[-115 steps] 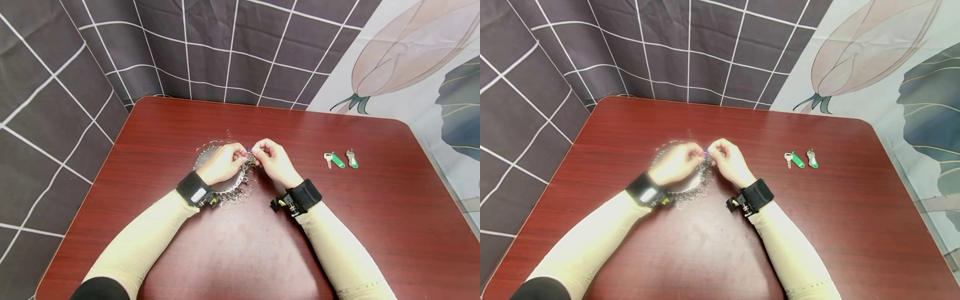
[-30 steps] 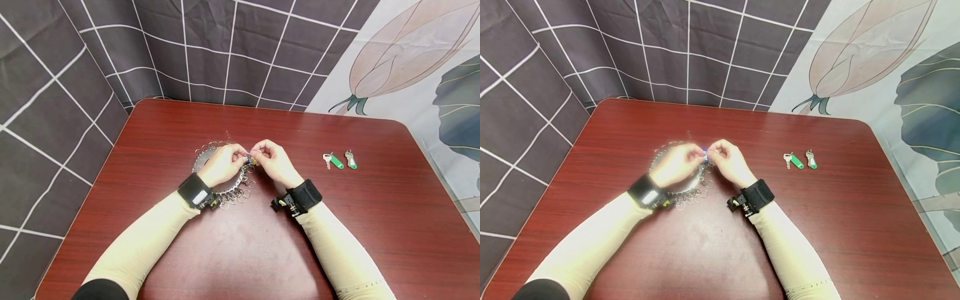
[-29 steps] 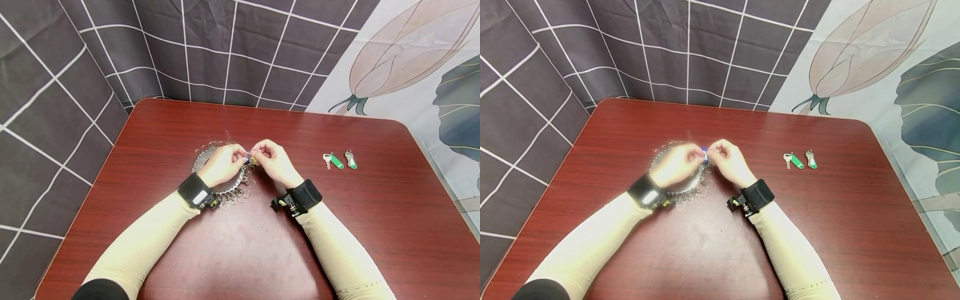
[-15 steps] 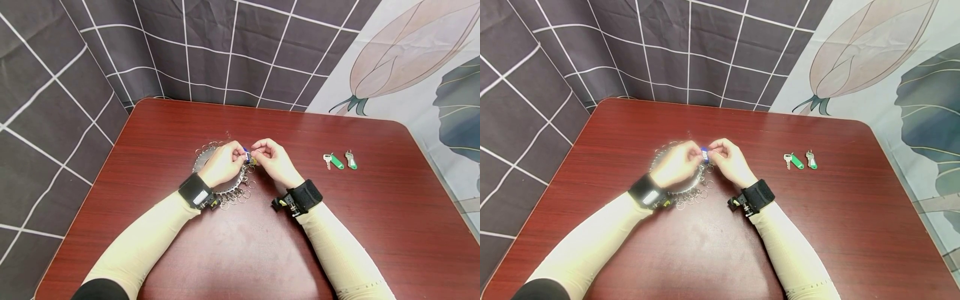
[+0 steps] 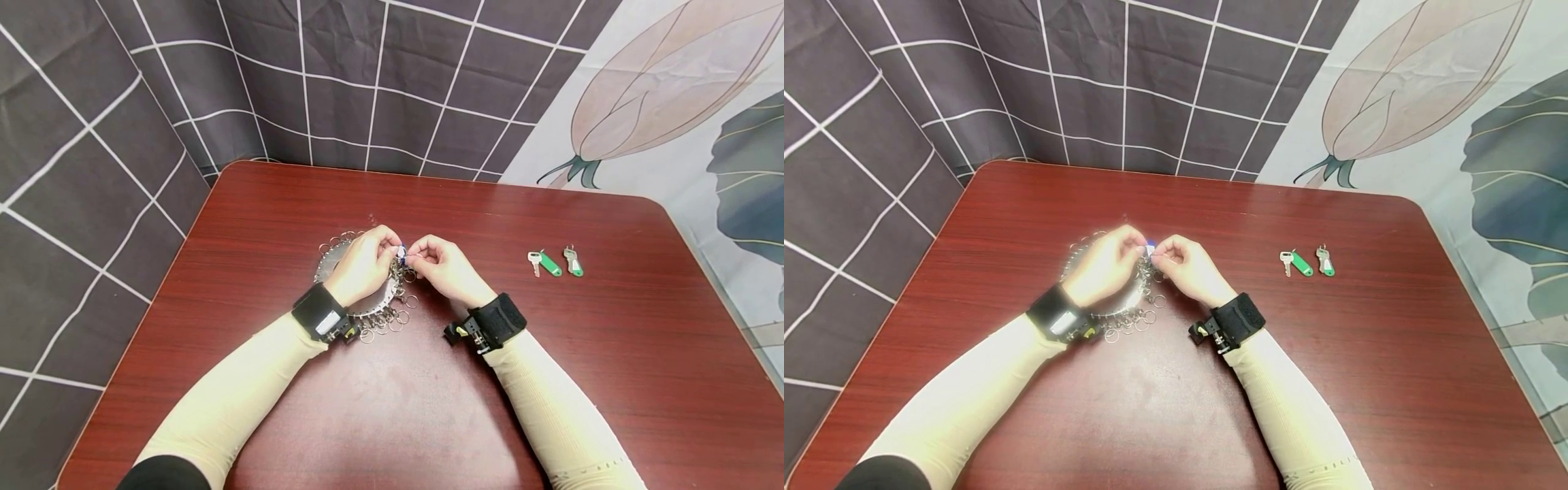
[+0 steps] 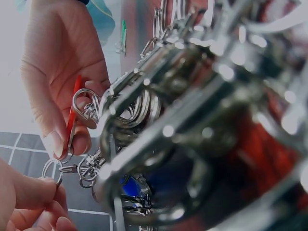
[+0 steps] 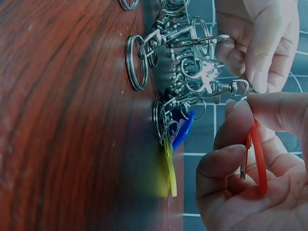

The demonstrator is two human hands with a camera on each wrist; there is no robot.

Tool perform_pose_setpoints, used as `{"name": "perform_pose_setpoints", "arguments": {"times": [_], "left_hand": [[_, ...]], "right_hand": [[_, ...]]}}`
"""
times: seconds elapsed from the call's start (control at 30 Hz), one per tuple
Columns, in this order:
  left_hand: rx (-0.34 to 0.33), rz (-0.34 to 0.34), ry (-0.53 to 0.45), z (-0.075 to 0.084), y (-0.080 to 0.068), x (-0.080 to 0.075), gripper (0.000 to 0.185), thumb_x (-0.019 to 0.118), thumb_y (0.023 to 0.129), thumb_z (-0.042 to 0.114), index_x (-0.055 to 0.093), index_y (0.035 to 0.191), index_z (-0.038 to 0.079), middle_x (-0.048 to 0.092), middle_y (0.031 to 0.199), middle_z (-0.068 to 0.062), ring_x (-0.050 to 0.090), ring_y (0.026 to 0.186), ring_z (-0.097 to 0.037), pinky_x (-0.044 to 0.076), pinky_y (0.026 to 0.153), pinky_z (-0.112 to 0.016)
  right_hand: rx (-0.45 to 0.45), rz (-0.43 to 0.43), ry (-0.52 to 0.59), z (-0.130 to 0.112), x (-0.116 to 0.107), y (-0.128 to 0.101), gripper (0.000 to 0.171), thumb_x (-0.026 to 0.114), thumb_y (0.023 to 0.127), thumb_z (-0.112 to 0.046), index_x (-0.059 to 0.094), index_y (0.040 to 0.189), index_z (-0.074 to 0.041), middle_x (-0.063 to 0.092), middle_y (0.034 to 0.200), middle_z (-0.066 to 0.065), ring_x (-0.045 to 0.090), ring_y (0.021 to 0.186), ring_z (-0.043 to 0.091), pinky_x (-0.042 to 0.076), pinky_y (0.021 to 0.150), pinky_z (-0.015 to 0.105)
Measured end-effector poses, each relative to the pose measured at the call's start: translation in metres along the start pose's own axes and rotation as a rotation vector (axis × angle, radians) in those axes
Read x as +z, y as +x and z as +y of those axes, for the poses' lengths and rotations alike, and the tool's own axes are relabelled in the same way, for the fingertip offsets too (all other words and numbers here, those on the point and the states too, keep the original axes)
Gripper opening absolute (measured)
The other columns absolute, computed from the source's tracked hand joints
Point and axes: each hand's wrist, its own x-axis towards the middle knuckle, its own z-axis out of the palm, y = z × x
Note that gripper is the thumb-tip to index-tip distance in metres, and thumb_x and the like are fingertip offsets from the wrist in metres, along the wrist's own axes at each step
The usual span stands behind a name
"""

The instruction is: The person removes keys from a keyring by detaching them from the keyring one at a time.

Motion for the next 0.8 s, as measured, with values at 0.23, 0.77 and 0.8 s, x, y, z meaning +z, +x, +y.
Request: {"name": "perform_pose_setpoints", "arguments": {"times": [0.23,0.77,0.8], "left_hand": [[0.007,-0.013,0.001,0.001,0.000,-0.001,0.008,0.055,0.097,0.011,0.061,0.102,0.008,0.059,0.088,-0.002,0.055,0.079,-0.016,0.046,0.073,-0.030],[-0.015,-0.126,0.045,0.002,-0.001,-0.001,0.010,0.065,0.090,0.015,0.069,0.099,0.010,0.061,0.083,0.002,0.057,0.078,-0.012,0.047,0.070,-0.026],[-0.014,-0.126,0.049,0.001,-0.001,0.000,0.009,0.065,0.090,0.014,0.069,0.097,0.011,0.062,0.083,0.002,0.057,0.079,-0.011,0.047,0.070,-0.026]], "right_hand": [[-0.016,0.041,0.033,0.002,-0.001,0.002,0.007,0.063,0.091,-0.004,0.061,0.097,-0.001,0.061,0.080,0.011,0.056,0.065,0.018,0.047,0.060,0.026],[-0.008,0.105,0.123,-0.008,-0.002,0.000,0.012,0.059,0.092,0.001,0.060,0.102,0.008,0.060,0.094,0.032,0.061,0.070,0.022,0.054,0.068,0.035],[-0.011,0.111,0.127,-0.006,-0.002,0.001,0.011,0.060,0.092,0.000,0.060,0.102,0.007,0.060,0.094,0.031,0.061,0.070,0.021,0.054,0.069,0.037]]}}
